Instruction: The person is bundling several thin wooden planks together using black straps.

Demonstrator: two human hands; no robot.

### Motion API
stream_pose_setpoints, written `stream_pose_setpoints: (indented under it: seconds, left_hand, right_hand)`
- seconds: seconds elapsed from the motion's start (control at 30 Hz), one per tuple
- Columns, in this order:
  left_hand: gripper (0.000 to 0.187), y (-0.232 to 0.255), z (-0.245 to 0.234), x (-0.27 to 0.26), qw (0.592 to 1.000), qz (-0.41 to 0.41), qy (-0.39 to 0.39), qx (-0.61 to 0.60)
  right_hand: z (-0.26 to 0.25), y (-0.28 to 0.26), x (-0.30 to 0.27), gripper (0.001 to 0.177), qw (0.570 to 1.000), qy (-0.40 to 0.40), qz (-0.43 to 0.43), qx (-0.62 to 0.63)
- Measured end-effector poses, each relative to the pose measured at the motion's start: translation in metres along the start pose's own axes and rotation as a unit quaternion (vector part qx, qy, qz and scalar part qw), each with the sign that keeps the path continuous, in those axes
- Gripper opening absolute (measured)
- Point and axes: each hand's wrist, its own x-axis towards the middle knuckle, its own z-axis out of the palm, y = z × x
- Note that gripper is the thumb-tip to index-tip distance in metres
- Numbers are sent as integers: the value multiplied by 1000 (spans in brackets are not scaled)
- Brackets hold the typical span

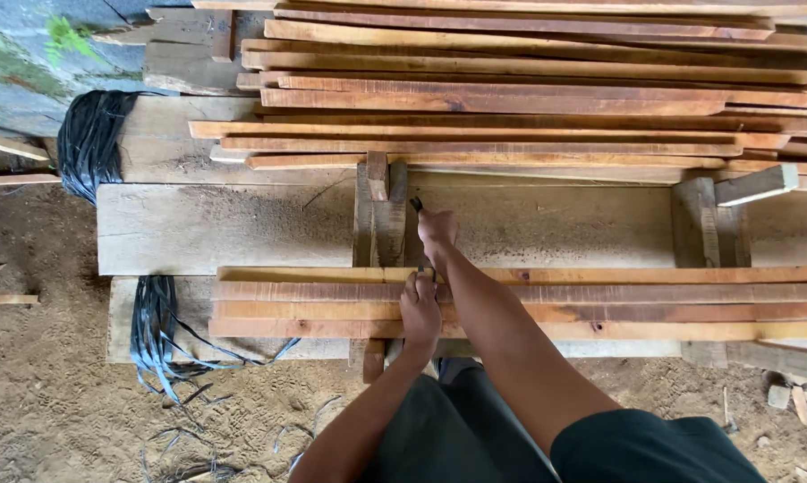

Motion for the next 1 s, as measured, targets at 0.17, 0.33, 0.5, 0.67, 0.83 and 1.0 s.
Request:
stream_pose_setpoints:
  seconds: [0.17,0.33,0.5,0.67,0.83,1.0]
  left_hand:
    - [36,-2,-4,12,1000,15,-14,-24]
    - [37,-25,0,24,994,46,-16,-102]
    - [27,-40,-7,11,984,19,-4,-176]
    - [31,-18,-11,3,994,44,-36,-91]
    - [38,-36,-7,17,997,-9,-32,-76]
    - [38,-36,-5,22,974,-63,32,-216]
  right_hand:
    - [1,3,6,73,999,-1,4,40]
    - [-14,-15,-14,48,995,48,-33,86]
    - [-8,-5,-8,42,980,68,-12,188]
    - [-25,-28,-29,46,984,80,-21,157]
    - [-30,-27,-38,30,987,76,-72,122]
    - [-1,-1,-9,43,996,20,-34,85]
